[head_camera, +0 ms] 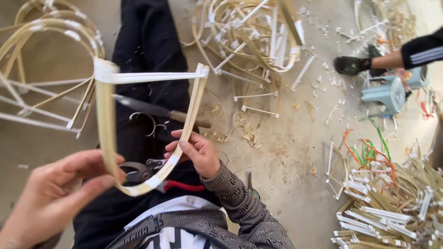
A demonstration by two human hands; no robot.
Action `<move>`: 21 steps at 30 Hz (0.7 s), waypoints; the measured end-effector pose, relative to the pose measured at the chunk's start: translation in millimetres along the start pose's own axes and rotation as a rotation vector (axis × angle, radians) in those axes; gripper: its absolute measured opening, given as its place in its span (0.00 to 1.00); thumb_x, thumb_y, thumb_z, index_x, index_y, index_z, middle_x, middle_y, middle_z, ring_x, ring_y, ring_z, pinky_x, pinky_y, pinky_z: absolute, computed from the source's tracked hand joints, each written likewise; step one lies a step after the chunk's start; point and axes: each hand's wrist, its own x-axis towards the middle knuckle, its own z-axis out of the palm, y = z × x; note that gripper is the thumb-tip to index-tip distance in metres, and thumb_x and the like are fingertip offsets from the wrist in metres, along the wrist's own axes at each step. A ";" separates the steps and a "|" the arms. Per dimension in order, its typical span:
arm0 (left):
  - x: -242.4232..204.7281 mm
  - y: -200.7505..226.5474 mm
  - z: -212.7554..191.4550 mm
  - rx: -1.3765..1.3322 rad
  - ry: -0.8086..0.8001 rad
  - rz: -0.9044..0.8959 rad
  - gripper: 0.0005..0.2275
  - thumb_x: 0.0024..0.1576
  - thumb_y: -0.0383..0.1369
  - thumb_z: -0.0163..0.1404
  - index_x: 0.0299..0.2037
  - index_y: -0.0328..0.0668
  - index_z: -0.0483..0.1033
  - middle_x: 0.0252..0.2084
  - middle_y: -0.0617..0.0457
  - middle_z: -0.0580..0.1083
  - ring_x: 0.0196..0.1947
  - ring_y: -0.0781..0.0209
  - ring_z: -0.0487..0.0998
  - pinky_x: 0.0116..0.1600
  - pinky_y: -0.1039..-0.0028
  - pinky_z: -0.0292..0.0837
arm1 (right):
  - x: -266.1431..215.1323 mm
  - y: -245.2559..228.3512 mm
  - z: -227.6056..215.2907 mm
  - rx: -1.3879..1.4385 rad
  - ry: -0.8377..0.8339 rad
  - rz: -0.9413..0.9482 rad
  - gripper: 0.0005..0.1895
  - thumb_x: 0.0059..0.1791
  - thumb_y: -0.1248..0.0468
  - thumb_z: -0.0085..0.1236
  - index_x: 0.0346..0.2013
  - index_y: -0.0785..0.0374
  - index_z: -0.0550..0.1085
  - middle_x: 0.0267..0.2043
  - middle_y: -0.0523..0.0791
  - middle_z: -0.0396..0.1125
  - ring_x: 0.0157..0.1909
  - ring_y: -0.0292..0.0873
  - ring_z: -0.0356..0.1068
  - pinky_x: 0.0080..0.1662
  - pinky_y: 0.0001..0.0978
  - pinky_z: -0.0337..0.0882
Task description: Assembling and securing wooden/bamboo frame components using adhesive tape and hand tools.
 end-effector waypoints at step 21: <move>126.2 -298.0 -244.1 0.994 0.534 0.087 0.16 0.81 0.39 0.42 0.64 0.30 0.71 0.42 0.35 0.73 0.34 0.44 0.74 0.42 0.57 0.70 | 33.5 -20.7 7.2 0.067 -0.054 -0.144 0.18 0.61 0.65 0.50 0.65 0.69 0.68 0.54 0.49 0.72 0.58 0.40 0.73 0.60 0.33 0.71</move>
